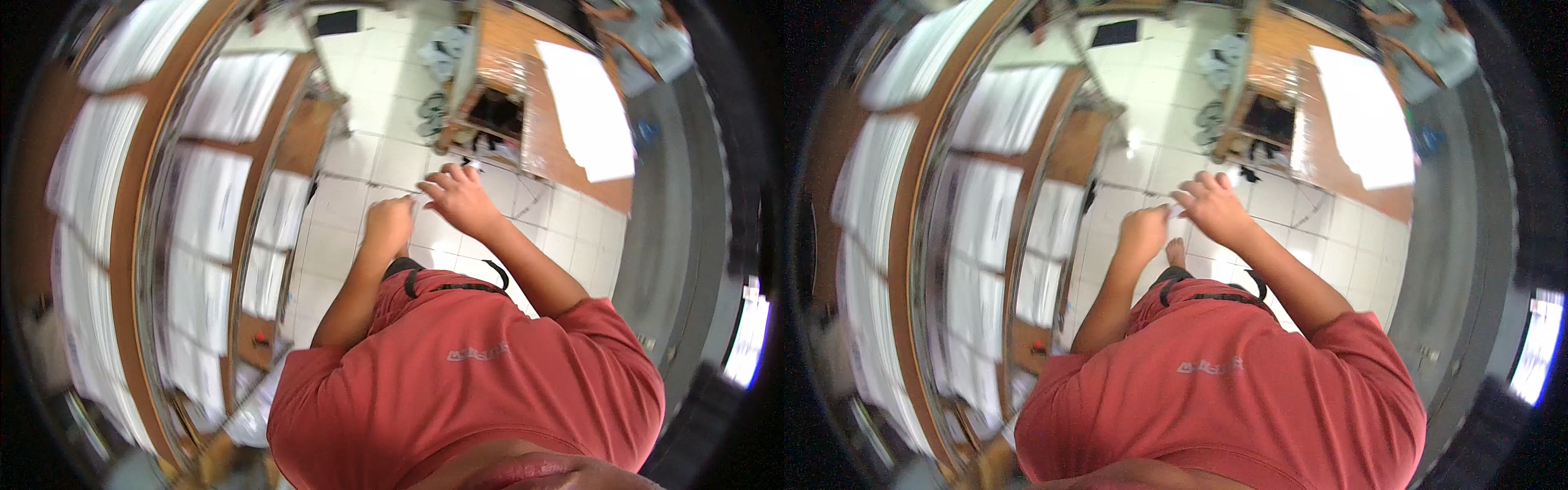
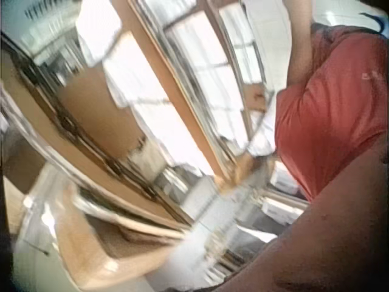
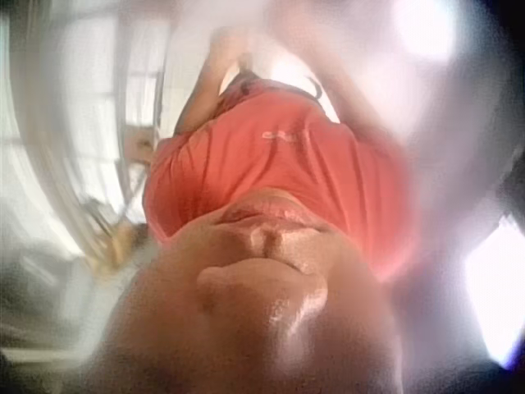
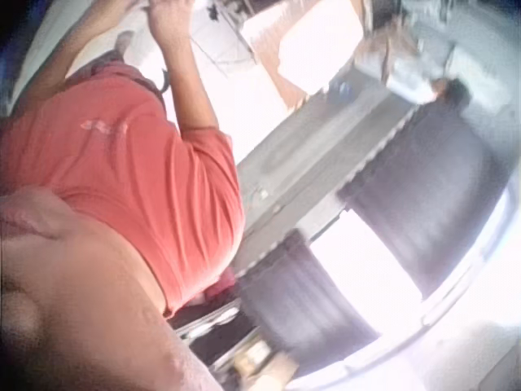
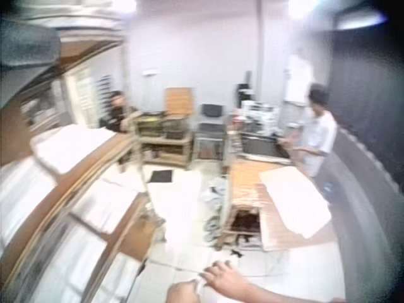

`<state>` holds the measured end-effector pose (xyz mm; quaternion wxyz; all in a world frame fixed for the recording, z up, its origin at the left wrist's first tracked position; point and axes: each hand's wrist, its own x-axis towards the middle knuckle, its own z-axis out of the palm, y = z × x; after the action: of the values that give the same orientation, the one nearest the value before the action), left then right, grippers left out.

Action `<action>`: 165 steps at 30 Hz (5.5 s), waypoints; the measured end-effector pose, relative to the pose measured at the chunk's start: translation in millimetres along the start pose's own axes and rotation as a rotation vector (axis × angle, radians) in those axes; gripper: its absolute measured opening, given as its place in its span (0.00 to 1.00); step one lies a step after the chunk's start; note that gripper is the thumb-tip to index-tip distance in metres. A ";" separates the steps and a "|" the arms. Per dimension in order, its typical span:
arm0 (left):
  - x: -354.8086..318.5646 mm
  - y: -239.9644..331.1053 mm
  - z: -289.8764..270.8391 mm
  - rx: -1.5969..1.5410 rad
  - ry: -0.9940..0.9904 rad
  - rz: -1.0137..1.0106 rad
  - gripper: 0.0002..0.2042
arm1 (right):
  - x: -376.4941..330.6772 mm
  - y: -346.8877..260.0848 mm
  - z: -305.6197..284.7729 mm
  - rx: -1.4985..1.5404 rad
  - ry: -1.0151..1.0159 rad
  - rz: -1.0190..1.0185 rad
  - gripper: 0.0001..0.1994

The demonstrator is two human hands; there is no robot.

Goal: The person repeatedly picks up white sheets of paper labeled 'KLAMBY' from a table and places them onto a metal shelving unit. The person moves back and forth between the table and the shelf, handling the papers one by one or in small stacks to organize them.

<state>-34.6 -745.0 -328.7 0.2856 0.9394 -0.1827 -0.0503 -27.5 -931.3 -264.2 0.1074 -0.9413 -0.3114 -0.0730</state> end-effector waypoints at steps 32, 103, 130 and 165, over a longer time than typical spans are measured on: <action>254.2 32.6 -4.6 -1.002 0.419 -0.489 0.12 | -119.2 413.8 29.0 0.810 -0.850 0.970 0.28; 302.6 100.5 21.1 -1.077 0.795 -0.544 0.16 | -130.8 437.3 43.5 0.922 -0.886 1.036 0.34; 278.8 110.5 -2.1 -0.953 0.865 -0.620 0.18 | -87.4 554.8 94.9 -0.087 -0.130 0.607 0.37; -135.0 87.8 92.8 -1.196 1.794 -0.770 0.13 | 157.5 383.8 -28.1 -0.357 0.022 -0.374 0.06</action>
<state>-205.9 -810.5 -358.6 0.6797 0.3443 0.4400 0.4752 326.9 -1148.8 -265.1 -0.0723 -0.8707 -0.4609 -0.1555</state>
